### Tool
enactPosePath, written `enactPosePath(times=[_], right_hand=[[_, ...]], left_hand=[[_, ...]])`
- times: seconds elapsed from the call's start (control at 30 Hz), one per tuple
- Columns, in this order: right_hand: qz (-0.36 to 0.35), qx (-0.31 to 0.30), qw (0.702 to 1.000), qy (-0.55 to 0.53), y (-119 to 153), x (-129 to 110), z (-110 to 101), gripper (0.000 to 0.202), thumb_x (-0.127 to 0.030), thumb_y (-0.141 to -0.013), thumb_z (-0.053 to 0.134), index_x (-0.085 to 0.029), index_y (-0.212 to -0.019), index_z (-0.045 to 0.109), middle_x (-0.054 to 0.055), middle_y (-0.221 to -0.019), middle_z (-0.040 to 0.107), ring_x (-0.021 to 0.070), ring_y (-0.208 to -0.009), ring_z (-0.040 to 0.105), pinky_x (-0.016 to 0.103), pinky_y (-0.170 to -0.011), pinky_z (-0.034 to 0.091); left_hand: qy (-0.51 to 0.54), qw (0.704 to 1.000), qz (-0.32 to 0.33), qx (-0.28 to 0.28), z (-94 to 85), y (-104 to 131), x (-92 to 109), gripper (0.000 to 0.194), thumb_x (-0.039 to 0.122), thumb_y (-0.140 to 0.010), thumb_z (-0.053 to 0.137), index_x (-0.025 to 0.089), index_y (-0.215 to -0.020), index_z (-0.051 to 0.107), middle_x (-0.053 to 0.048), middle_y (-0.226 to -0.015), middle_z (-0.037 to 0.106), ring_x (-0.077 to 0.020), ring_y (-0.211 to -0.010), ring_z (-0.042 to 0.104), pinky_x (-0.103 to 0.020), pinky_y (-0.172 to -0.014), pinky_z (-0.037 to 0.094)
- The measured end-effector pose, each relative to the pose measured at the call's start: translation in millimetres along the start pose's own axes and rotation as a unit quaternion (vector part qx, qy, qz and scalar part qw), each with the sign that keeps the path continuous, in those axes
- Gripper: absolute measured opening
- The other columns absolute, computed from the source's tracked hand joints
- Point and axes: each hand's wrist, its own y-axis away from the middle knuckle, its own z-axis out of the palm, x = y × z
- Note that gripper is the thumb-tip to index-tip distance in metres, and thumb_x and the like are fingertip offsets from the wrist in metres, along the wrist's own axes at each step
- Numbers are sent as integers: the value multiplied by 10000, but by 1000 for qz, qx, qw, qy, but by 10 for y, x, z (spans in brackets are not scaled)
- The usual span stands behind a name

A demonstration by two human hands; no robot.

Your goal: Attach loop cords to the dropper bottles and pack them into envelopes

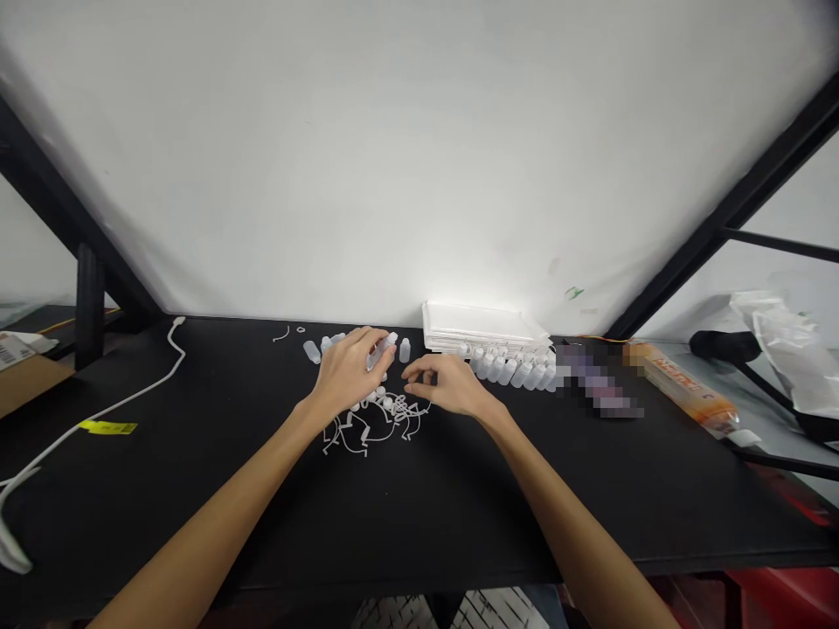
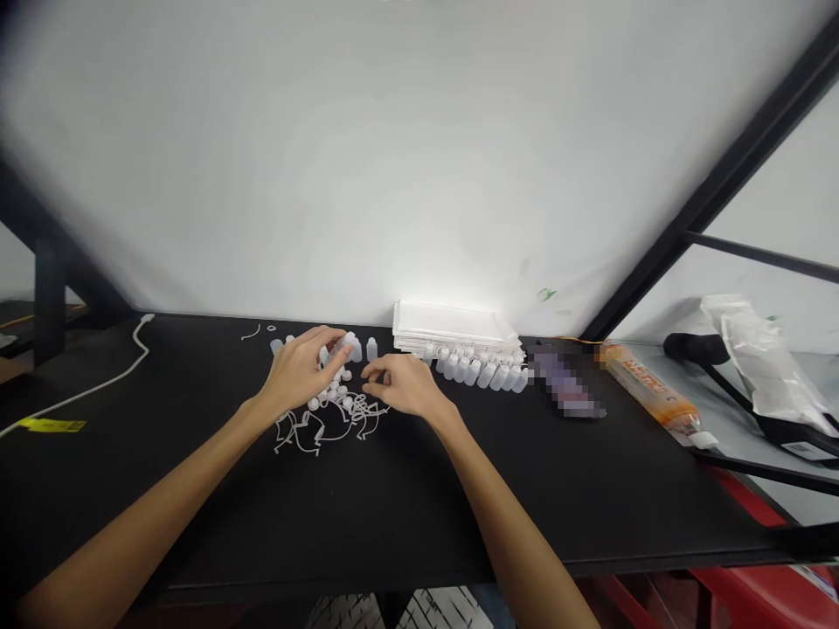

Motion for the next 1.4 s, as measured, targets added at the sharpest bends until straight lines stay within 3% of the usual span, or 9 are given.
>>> enactPosePath(times=[0.17, 0.37, 0.47, 0.53, 0.7, 0.77, 0.97, 1.17, 1.4], right_hand=[[-20, -37, 994, 96, 18, -54, 98, 123, -175, -786, 650, -256, -797, 742, -27, -791, 699, 121, -683, 610, 237, -600, 361], [-28, -15, 994, 100, 7, -8, 120, 147, -156, -805, 613, -245, -808, 730, -18, -801, 685, 121, -696, 588, 233, -604, 349], [-13, 19, 999, 32, -16, 41, 81, 152, -160, -815, 589, -226, -807, 726, -4, -823, 700, 131, -705, 590, 253, -633, 386], [-1, 49, 996, -73, -36, 77, 24, 129, -205, -824, 593, -202, -804, 721, 14, -812, 704, 140, -710, 595, 270, -655, 421], [30, 124, 942, -311, -54, 118, -140, 191, -341, -779, 665, -163, -829, 713, 50, -755, 683, 130, -616, 554, 236, -487, 364], [37, 130, 933, -333, -50, 107, -158, 225, -371, -760, 687, -163, -839, 717, 48, -725, 671, 125, -591, 538, 227, -445, 320], [23, 95, 938, -333, -58, 70, -75, 203, -359, -747, 688, -168, -812, 716, 33, -716, 666, 116, -581, 552, 231, -470, 375], [19, 111, 936, -332, -66, 94, -18, 159, -303, -762, 666, -164, -830, 702, 27, -682, 643, 114, -559, 559, 214, -432, 363], [23, 105, 923, -369, -41, 14, -49, 179, -309, -768, 646, -171, -857, 714, 30, -695, 658, 155, -656, 631, 241, -487, 471]], left_hand=[[-16, 1000, 21, -3, 26, 19, -4, 230, 306, -918, 482, 162, -1009, 636, -54, -927, 689, -190, -809, 627, -278, -636, 439], [-9, 1000, 18, -8, 14, 20, 23, 218, 305, -919, 493, 169, -1020, 630, -45, -953, 688, -183, -791, 629, -281, -636, 443], [5, 1000, 7, -16, -1, 13, 22, 240, 318, -932, 474, 169, -1050, 621, -52, -991, 690, -175, -749, 627, -294, -653, 455], [23, 999, 7, -31, -5, 14, 22, 272, 339, -949, 448, 171, -1089, 608, -58, -1015, 691, -174, -736, 627, -308, -674, 467], [79, 993, 28, -84, 23, 42, 40, 313, 370, -974, 412, 188, -1162, 582, -59, -1065, 681, -169, -756, 628, -308, -695, 479], [95, 990, 39, -96, 42, 54, 53, 298, 356, -978, 409, 198, -1153, 590, -53, -1078, 669, -163, -777, 622, -300, -696, 479], [93, 990, 74, -77, 75, 67, 60, 306, 330, -984, 405, 221, -1216, 574, -43, -988, 651, -167, -807, 604, -283, -658, 460], [82, 988, 105, -74, 92, 70, 46, 328, 321, -989, 403, 219, -1256, 564, -50, -958, 645, -169, -822, 583, -260, -616, 438], [47, 991, 110, -63, 116, 71, 29, 350, 289, -991, 382, 209, -1283, 556, -56, -954, 638, -183, -874, 568, -275, -648, 436]])
